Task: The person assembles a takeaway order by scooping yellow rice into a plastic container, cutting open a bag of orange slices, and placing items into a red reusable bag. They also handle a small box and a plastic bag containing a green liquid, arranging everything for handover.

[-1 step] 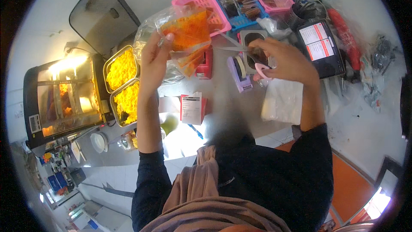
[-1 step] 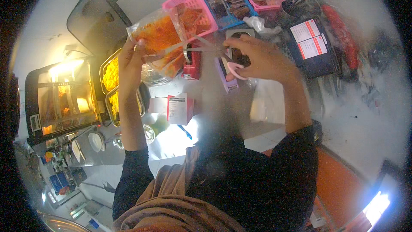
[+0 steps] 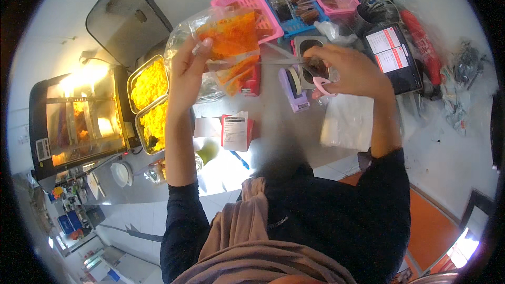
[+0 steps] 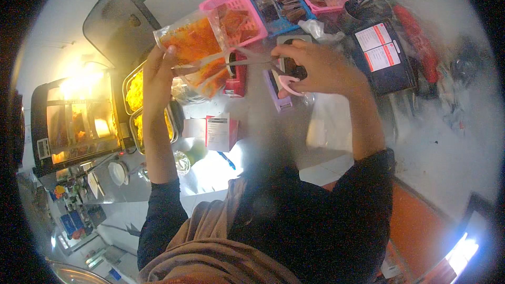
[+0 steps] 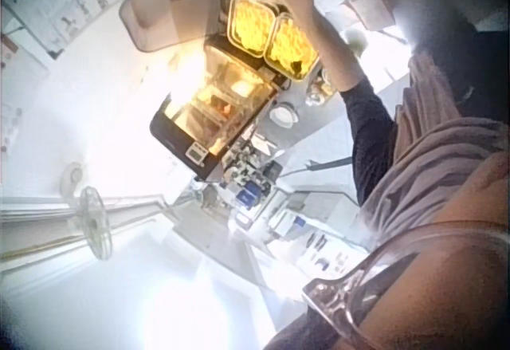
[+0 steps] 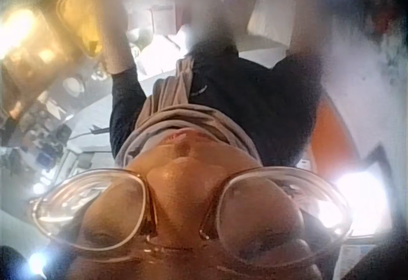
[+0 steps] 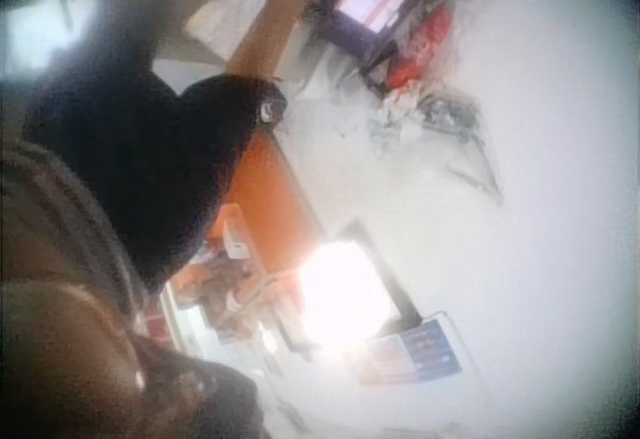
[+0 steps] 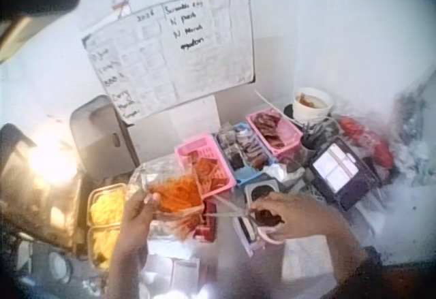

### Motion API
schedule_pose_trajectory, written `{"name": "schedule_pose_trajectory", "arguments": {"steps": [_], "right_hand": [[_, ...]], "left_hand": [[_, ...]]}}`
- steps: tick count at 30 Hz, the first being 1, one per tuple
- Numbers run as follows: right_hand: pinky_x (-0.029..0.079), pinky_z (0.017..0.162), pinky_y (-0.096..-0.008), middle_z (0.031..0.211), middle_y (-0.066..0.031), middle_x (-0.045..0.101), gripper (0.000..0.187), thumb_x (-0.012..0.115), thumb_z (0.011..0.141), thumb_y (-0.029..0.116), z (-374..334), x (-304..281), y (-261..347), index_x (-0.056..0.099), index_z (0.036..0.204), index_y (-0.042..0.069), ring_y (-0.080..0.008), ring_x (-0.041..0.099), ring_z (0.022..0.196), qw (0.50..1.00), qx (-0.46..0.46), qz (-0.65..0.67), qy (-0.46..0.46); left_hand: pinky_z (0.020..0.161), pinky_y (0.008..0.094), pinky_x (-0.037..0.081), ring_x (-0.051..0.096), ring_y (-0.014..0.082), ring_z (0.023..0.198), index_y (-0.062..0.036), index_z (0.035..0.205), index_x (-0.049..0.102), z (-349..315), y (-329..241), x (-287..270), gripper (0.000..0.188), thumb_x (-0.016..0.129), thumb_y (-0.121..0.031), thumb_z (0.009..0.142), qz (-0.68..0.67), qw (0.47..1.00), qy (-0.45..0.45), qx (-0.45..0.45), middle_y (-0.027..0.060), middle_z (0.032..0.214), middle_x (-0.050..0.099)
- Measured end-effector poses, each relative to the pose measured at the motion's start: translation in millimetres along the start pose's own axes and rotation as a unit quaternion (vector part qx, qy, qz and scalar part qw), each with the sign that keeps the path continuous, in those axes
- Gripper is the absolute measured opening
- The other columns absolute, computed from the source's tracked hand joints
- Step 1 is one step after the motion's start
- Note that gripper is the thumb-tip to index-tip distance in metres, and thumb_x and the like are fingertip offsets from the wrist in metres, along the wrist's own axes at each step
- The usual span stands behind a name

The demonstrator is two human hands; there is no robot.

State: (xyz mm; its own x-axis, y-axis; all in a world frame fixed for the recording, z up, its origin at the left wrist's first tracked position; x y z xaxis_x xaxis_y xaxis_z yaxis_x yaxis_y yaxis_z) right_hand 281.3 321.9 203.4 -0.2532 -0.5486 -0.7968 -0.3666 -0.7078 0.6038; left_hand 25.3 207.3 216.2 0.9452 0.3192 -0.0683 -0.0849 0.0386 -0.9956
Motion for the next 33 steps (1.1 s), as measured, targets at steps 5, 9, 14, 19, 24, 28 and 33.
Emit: {"name": "schedule_pose_trajectory", "arguments": {"steps": [5, 9, 14, 19, 24, 28, 33], "right_hand": [[0.043, 0.064, -0.0339, 0.078, -0.0076, 0.054, 0.042, 0.064, 0.073, 0.028, 5.1, -15.8, 33.7, 0.054, 0.111, 0.014, -0.0209, 0.055, 0.074, 0.990, -0.100, -0.018, 0.093], [0.046, 0.072, -0.0332, 0.095, -0.0100, 0.059, 0.045, 0.065, 0.070, 0.021, -6.0, -17.9, 60.7, 0.055, 0.112, 0.008, -0.0233, 0.058, 0.083, 0.982, -0.114, -0.024, 0.148], [0.048, 0.077, -0.0318, 0.106, -0.0134, 0.062, 0.048, 0.066, 0.068, 0.016, -21.3, -19.0, 94.3, 0.055, 0.113, 0.004, -0.0260, 0.061, 0.090, 0.980, -0.087, -0.002, 0.181], [0.047, 0.079, -0.0322, 0.105, -0.0144, 0.061, 0.050, 0.066, 0.066, 0.014, -36.4, -16.6, 113.2, 0.054, 0.113, 0.002, -0.0263, 0.061, 0.091, 0.985, -0.096, -0.014, 0.140], [0.046, 0.081, -0.0330, 0.106, -0.0142, 0.061, 0.055, 0.066, 0.064, 0.017, -48.4, -15.5, 129.4, 0.053, 0.115, 0.002, -0.0265, 0.060, 0.093, 0.988, -0.087, -0.026, 0.128], [0.047, 0.075, -0.0312, 0.106, -0.0135, 0.061, 0.056, 0.065, 0.063, 0.019, -57.3, -12.4, 138.3, 0.054, 0.116, 0.003, -0.0245, 0.061, 0.089, 0.988, -0.095, -0.049, 0.108], [0.046, 0.066, -0.0275, 0.098, -0.0124, 0.063, 0.053, 0.063, 0.065, 0.017, -63.6, -12.0, 159.8, 0.054, 0.115, 0.002, -0.0188, 0.059, 0.074, 0.988, -0.051, -0.043, 0.138]], "left_hand": [[0.070, 0.0309, 0.056, 0.059, 0.0165, 0.095, -0.0029, 0.116, 0.053, -15.5, -29.3, -3.4, 0.029, 0.046, -0.021, 0.093, 0.038, 0.999, 0.020, -0.018, 0.0083, 0.107, 0.059], [0.063, 0.0245, 0.051, 0.057, 0.0110, 0.092, -0.0071, 0.112, 0.058, -36.6, -37.4, -1.5, 0.030, 0.053, -0.027, 0.090, 0.053, 0.996, 0.047, -0.050, 0.0031, 0.102, 0.060], [0.061, 0.0230, 0.048, 0.057, 0.0089, 0.088, -0.0103, 0.111, 0.060, -57.6, -49.8, -2.0, 0.031, 0.055, -0.031, 0.089, 0.044, 0.995, 0.068, -0.055, 0.0001, 0.098, 0.061], [0.060, 0.0228, 0.047, 0.057, 0.0077, 0.088, -0.0113, 0.113, 0.059, -72.1, -57.8, -4.8, 0.033, 0.056, -0.032, 0.088, -0.006, 0.997, 0.067, -0.044, -0.0002, 0.098, 0.061], [0.059, 0.0221, 0.047, 0.056, 0.0064, 0.084, -0.0118, 0.112, 0.059, -82.8, -63.6, -11.8, 0.032, 0.056, -0.033, 0.088, -0.022, 0.996, 0.085, -0.025, -0.0012, 0.094, 0.061], [0.059, 0.0227, 0.053, 0.060, 0.0090, 0.079, -0.0030, 0.113, 0.053, -94.4, -73.5, -12.1, 0.028, 0.051, -0.021, 0.091, -0.041, 0.995, 0.088, -0.033, 0.0029, 0.095, 0.060], [0.056, 0.0207, 0.051, 0.058, 0.0071, 0.075, -0.0044, 0.113, 0.053, -108.1, -80.9, -11.5, 0.029, 0.054, -0.022, 0.090, -0.037, 0.996, 0.074, -0.028, 0.0010, 0.092, 0.060]]}}
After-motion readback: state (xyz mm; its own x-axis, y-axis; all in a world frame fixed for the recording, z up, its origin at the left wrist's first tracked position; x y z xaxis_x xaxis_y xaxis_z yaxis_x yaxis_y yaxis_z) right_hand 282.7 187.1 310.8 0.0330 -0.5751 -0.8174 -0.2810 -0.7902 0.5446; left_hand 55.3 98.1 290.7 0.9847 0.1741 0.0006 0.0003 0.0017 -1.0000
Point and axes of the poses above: each hand's wrist, its own z-axis towards the middle knuckle, its own x-axis out of the palm, y = z × x, the point moved 3 cm from there along z, towards the middle knuckle
